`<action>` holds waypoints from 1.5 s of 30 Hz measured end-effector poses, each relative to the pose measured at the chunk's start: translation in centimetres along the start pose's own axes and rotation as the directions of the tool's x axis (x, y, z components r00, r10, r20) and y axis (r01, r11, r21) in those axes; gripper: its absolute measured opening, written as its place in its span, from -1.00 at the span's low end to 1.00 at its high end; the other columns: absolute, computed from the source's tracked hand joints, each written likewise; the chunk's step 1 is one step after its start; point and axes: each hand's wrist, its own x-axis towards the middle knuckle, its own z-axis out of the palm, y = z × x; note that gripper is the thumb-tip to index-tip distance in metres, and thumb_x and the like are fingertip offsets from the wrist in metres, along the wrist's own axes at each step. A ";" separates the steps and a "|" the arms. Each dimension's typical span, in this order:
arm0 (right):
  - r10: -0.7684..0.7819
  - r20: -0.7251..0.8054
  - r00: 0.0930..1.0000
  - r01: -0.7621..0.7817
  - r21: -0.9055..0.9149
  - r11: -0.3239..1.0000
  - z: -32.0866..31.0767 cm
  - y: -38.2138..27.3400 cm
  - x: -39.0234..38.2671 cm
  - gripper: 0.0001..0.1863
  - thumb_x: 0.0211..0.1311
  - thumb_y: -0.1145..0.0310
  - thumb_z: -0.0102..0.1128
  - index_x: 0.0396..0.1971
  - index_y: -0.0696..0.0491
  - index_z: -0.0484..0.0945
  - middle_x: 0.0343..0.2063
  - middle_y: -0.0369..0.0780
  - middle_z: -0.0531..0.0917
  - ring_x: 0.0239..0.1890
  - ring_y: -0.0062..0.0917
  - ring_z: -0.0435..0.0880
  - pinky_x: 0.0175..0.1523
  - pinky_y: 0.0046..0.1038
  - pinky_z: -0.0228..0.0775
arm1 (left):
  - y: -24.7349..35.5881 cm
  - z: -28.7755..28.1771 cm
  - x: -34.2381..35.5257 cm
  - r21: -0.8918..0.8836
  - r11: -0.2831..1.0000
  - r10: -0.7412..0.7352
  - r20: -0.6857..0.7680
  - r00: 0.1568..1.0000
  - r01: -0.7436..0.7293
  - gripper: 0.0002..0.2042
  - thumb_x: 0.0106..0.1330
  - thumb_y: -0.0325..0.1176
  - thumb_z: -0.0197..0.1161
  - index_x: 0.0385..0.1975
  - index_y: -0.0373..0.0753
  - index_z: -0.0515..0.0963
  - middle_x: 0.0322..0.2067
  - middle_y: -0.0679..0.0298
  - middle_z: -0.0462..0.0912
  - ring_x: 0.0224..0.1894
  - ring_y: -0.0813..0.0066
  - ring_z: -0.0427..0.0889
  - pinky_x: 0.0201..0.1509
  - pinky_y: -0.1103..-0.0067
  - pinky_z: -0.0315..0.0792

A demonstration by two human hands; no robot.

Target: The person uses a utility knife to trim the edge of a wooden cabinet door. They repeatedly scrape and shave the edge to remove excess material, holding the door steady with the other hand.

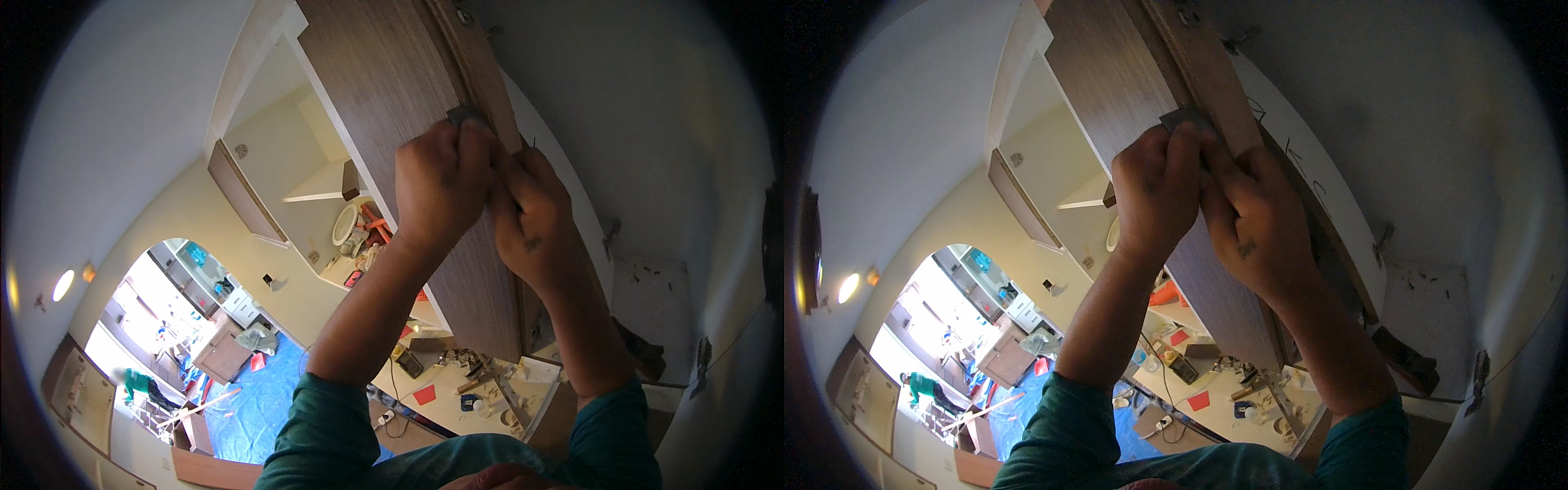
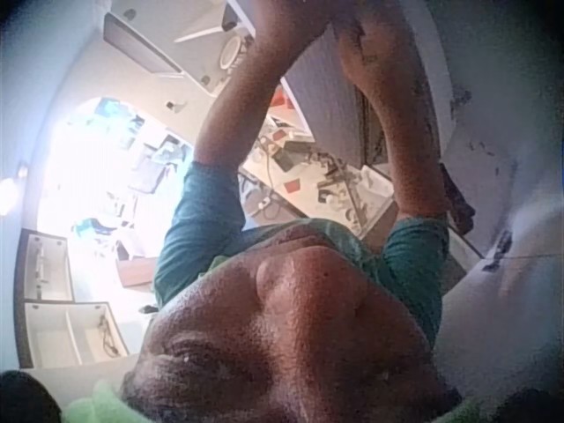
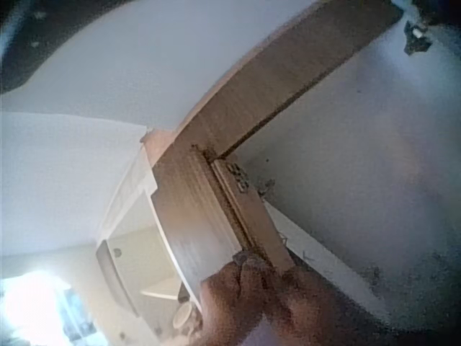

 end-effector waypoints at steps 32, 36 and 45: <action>-0.021 -0.011 1.000 0.021 -0.002 1.000 -0.2 0.0 1.4 -0.62 0.26 0.49 0.22 0.09 0.16 0.57 -0.38 -0.09 0.54 -0.43 -0.31 0.60 -0.34 -0.35 0.45 | 0.6 0.0 0.9 0.025 0.996 0.092 -0.028 0.995 -0.091 -0.75 0.30 -0.32 0.15 -0.55 -0.35 0.61 -0.59 -0.06 0.60 -0.49 -0.03 0.68 -0.41 0.32 0.52; -0.031 -0.014 0.999 0.031 0.006 1.000 -0.3 -0.4 1.4 -0.66 0.30 0.60 0.10 0.07 0.22 0.58 -0.45 -0.13 0.51 -0.45 -0.41 0.55 -0.32 -0.42 0.38 | 0.7 -0.2 1.0 -0.008 0.997 0.082 -0.038 0.996 -0.082 -0.77 0.29 -0.34 0.15 -0.56 -0.31 0.60 -0.59 -0.03 0.59 -0.49 -0.05 0.66 -0.43 0.31 0.51; -0.033 -0.007 0.999 0.033 0.025 0.999 -0.2 0.0 2.0 -0.60 0.29 0.47 0.21 0.13 0.12 0.55 -0.39 -0.08 0.54 -0.42 -0.31 0.62 -0.35 -0.34 0.45 | 0.7 -0.7 1.8 0.177 0.937 0.303 0.021 0.953 -0.302 -0.84 0.27 -0.38 0.16 -0.49 -0.28 0.61 -0.55 0.00 0.61 -0.48 0.00 0.67 -0.43 0.31 0.52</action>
